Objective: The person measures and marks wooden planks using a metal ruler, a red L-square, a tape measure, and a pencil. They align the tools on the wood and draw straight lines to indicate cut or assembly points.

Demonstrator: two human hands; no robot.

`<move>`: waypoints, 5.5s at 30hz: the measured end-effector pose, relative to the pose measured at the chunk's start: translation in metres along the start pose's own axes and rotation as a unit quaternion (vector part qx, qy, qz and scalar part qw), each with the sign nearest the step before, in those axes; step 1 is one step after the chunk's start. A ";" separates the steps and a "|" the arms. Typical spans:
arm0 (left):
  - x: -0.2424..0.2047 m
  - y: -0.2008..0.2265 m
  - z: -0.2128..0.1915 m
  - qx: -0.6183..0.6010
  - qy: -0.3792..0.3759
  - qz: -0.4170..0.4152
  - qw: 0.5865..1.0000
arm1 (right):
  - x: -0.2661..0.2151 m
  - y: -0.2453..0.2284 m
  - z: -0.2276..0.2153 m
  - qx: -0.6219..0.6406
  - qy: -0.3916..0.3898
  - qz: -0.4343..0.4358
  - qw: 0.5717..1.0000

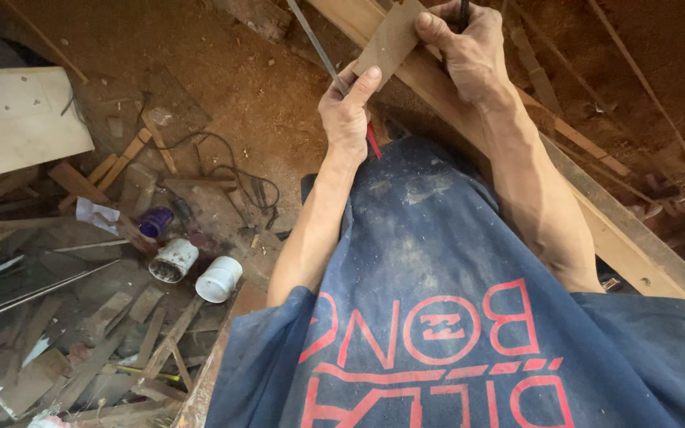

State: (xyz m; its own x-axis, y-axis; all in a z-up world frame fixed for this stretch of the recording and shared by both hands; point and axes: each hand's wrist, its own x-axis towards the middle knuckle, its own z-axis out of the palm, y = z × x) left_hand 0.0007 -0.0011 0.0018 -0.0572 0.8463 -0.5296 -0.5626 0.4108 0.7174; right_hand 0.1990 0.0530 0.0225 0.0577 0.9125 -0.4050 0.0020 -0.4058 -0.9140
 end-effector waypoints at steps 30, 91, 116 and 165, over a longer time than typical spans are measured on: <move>-0.008 0.017 0.032 0.232 0.217 -0.054 0.946 | 0.024 -0.082 0.058 -0.359 -0.127 -0.162 0.910; -0.045 0.052 -0.051 0.068 -0.147 -0.162 0.973 | -0.137 0.003 0.100 -0.418 0.069 -0.278 0.862; -0.007 -0.077 0.040 0.022 0.254 0.054 0.965 | -0.115 0.040 -0.023 -0.073 0.086 -0.056 0.992; -0.024 -0.048 0.025 0.063 0.158 -0.054 0.984 | -0.039 -0.030 0.100 -0.327 -0.111 -0.287 0.894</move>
State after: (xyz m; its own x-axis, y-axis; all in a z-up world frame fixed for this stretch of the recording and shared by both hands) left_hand 0.0501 -0.0328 -0.0081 -0.2666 0.6561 -0.7060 -0.4738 0.5487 0.6888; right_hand 0.0968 0.0348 0.0632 -0.3389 0.9386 0.0648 0.5546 0.2549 -0.7921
